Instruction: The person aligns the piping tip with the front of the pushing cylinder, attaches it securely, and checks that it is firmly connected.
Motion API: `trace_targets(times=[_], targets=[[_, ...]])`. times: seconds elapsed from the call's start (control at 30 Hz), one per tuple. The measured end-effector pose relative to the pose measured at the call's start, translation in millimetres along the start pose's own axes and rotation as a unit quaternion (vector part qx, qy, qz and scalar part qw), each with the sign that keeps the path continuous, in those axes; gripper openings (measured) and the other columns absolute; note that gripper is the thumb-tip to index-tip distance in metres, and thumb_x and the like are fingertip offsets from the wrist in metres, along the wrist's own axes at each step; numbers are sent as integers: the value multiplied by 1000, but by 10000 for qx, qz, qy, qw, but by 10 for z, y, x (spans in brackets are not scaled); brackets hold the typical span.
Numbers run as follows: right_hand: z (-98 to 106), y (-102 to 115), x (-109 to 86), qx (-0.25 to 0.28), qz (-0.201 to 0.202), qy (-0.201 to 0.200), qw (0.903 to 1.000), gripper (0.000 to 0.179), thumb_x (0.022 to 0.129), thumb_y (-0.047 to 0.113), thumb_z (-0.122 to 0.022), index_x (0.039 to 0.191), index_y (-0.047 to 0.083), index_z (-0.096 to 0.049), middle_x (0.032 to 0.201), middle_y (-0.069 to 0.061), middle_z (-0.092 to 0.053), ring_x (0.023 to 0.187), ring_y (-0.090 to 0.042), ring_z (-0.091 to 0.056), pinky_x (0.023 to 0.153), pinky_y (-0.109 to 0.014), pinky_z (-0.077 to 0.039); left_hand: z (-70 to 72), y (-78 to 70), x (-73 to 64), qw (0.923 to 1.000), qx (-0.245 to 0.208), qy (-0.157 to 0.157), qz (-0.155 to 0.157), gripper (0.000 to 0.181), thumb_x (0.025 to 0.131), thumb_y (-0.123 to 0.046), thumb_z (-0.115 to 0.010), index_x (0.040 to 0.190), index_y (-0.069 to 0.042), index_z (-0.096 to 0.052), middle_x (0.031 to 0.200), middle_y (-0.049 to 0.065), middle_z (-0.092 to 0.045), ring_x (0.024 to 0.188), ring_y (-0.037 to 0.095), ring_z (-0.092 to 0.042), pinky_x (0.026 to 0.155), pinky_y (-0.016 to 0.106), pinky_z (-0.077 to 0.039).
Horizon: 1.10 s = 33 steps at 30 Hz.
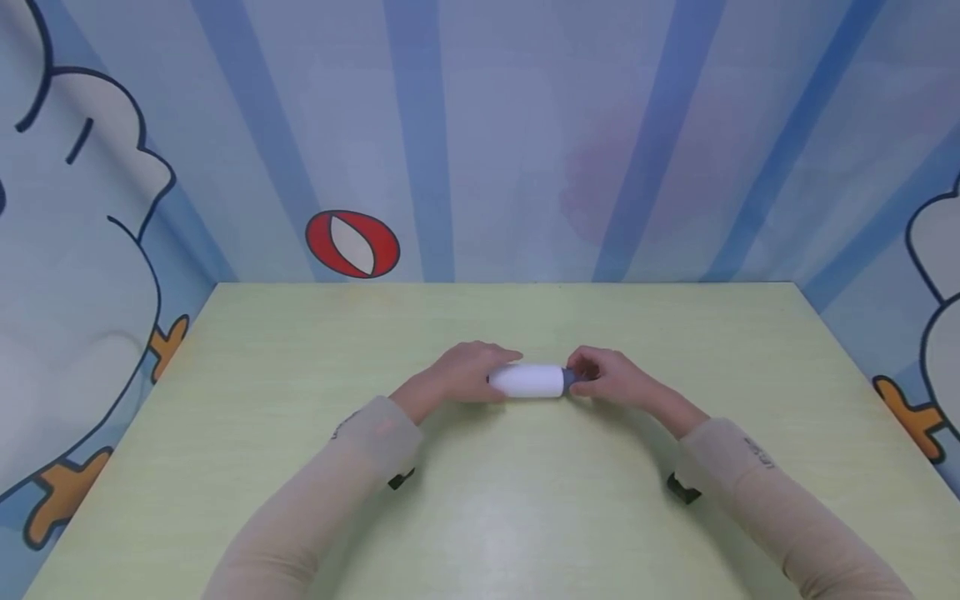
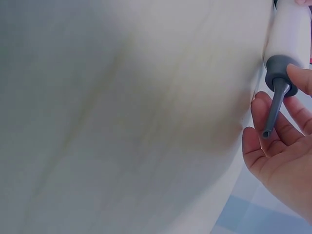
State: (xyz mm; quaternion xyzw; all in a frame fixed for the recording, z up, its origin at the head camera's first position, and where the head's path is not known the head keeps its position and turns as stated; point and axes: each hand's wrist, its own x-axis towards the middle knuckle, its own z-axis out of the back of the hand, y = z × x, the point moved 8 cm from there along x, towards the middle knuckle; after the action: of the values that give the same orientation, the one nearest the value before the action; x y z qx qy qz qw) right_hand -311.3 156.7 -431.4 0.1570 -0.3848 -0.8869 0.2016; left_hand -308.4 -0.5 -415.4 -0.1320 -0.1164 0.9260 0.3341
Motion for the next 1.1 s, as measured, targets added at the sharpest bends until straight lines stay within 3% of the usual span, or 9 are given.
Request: trace_targets(times=[0.47,0.77,0.9,1.1], targets=[[17,-22,-3,-76,79,91,9999,33,77,12,-64,106,1,-52,92,-14,-57,78,-18,-52,63,-26,-45,17,86,-116,9996,48,-280,-72,68,75,-35,-67,134,-18,-38,133,6,-43,122,24,-40,97,43,-32],[54,-34,-57,-249,19,35,9997,39,76,16,-66,109,1,-52,99,-15,-59,87,-22,-54,70,-29,-46,-25,189,-182,9994,-50,-275,215,75,74,-40,-67,138,-21,-32,141,7,-32,129,25,-30,103,45,-25],[155,-37,-121,-327,102,-121,9993,42,77,19,-66,112,0,-52,104,-16,-59,91,-25,-55,75,-33,-46,5,282,-277,9977,-318,-455,400,79,73,-41,-67,139,-23,-28,144,6,-27,131,26,-27,103,47,-24],[291,-76,-243,-338,190,-311,9988,40,80,18,-63,113,-2,-51,108,-19,-57,94,-28,-54,76,-34,-45,96,411,-522,9913,-906,-706,640,81,73,-41,-68,139,-19,-27,145,7,-25,132,27,-24,104,50,-22]])
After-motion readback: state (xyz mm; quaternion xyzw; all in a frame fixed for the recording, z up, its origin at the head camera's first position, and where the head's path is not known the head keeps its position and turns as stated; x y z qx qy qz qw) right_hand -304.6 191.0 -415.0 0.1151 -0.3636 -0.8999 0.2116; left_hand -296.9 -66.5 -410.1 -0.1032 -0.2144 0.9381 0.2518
